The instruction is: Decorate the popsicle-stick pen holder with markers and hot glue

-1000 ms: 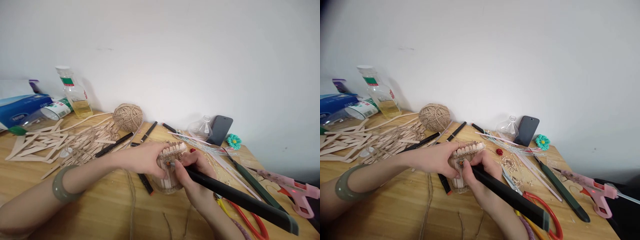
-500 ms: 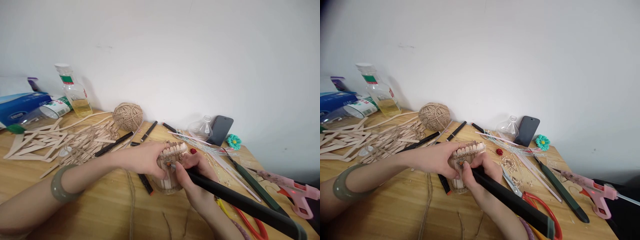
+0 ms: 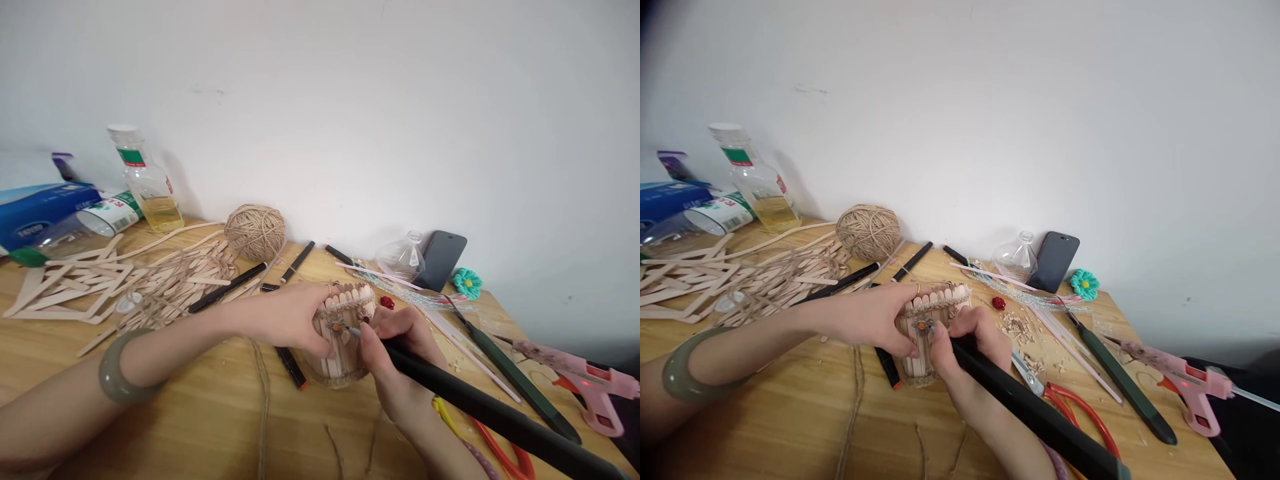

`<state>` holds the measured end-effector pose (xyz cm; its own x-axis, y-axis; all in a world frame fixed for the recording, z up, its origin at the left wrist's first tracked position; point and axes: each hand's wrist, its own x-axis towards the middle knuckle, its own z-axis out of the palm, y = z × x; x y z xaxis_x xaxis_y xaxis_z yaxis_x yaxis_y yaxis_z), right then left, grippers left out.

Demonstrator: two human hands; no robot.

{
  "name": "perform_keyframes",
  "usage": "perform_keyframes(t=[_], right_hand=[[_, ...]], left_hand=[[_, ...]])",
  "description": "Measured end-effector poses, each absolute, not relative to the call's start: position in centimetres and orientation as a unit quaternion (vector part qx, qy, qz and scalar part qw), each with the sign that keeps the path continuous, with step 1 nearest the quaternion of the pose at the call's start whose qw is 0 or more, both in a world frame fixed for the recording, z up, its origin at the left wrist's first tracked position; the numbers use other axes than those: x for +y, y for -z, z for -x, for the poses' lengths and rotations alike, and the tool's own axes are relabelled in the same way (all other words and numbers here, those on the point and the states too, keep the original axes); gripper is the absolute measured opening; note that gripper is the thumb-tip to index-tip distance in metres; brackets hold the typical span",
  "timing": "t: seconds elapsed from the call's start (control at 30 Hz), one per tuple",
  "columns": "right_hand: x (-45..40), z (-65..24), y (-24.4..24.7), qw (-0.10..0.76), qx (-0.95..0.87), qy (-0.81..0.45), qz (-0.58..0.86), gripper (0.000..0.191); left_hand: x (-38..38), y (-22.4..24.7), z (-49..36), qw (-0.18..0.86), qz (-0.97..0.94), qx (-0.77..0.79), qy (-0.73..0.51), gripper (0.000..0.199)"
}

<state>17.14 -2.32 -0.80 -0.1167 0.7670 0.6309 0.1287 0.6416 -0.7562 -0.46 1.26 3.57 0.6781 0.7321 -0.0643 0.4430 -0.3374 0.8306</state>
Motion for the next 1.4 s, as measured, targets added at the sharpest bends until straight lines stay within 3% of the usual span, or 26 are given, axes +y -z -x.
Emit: perform_keyframes(t=[0.33,0.57,0.73,0.8,0.93,1.07,1.17,1.27,1.4], right_hand=[[-1.2,-18.3,-0.4,0.707,-0.543,-0.283,0.355,0.024],[-0.9,-19.2,-0.6,0.709,-0.515,-0.294,0.382,0.024],[-0.4,-19.2,-0.5,0.677,-0.503,-0.340,0.416,0.028],[-0.1,-19.1,-0.6,0.672,-0.483,-0.376,0.416,0.028],[0.0,-19.1,-0.9,0.665,-0.458,-0.417,0.417,0.030],[-0.1,-19.6,-0.7,0.639,-0.502,-0.399,0.424,0.028],[0.0,-19.9,-0.5,0.611,-0.536,-0.394,0.428,0.024],[0.0,-20.0,-0.5,0.585,-0.545,-0.422,0.427,0.021],[-0.3,-20.1,-0.9,0.583,-0.529,-0.473,0.395,0.026]], left_hand=[[2.0,-3.5,1.4,0.465,-0.801,0.344,-0.153,0.047],[3.6,-3.2,3.1,0.152,-0.887,0.418,-0.124,0.013],[4.8,-0.6,3.3,-0.021,-0.904,0.418,-0.088,0.022],[5.1,-0.2,3.4,-0.021,-0.906,0.411,-0.097,0.025],[5.2,-1.7,4.7,0.084,-0.893,0.407,-0.174,0.043],[4.7,-3.1,6.7,0.165,-0.789,0.512,-0.298,0.023],[4.1,-2.4,7.6,0.162,-0.766,0.584,-0.215,0.018],[3.6,-0.6,7.5,0.087,-0.783,0.608,-0.102,0.019],[3.2,1.4,6.9,0.027,-0.772,0.631,-0.067,0.018]])
